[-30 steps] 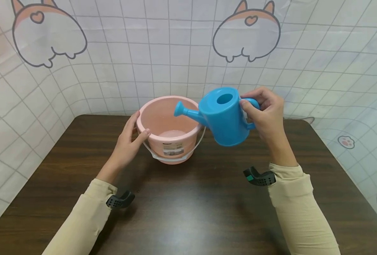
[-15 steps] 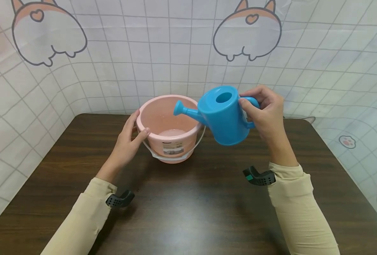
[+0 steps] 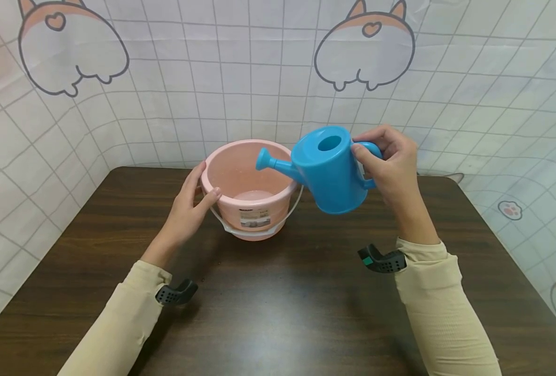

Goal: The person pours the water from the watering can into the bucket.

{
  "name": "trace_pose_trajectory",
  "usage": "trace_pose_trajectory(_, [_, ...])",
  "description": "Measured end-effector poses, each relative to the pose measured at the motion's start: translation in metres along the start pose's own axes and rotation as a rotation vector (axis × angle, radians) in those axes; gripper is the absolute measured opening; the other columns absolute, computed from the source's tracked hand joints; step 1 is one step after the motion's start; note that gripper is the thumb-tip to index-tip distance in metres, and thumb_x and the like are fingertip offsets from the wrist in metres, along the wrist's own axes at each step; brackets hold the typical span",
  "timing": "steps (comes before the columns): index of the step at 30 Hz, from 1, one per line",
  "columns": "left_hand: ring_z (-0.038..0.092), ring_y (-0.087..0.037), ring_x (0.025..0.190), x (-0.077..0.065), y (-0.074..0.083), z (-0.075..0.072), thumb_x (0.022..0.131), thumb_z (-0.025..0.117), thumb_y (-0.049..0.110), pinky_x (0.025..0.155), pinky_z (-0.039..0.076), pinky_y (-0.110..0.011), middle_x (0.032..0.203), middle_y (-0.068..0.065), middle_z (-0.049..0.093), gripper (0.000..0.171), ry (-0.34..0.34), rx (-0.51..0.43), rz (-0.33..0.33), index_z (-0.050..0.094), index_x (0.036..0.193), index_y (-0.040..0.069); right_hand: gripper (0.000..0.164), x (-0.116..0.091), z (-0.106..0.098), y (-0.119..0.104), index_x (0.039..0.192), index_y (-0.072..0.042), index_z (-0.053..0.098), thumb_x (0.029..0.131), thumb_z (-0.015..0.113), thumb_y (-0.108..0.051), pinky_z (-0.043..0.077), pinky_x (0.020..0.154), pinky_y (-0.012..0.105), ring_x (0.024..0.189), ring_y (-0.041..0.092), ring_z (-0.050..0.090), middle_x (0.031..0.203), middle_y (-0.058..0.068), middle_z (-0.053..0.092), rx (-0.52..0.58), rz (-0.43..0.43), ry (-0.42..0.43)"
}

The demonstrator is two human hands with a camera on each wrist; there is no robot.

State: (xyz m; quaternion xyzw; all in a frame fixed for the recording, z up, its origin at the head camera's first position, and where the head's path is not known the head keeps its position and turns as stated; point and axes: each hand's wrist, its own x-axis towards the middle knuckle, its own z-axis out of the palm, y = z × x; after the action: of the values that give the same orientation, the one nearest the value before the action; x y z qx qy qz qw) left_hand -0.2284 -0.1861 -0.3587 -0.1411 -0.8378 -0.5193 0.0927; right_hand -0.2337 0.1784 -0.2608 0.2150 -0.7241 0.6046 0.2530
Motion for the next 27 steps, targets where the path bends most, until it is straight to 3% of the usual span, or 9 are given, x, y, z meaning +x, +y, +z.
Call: trace_pose_trajectory(27, [0.042,-0.035,0.134,-0.0013,0.0007,-0.0013,0.097,0.055,0.033,0.1,0.043,-0.056,0.161,-0.001,0.019,0.071,0.0,0.016,0.013,0.016,0.156,0.026,0.01,0.0031,-0.001,-0.0016,0.095,-0.009,0.069,0.087,0.064,-0.004,0.042,0.05,0.022,0.054,0.011,0.047,0.068,-0.006,0.064,-0.011,0.008,-0.029])
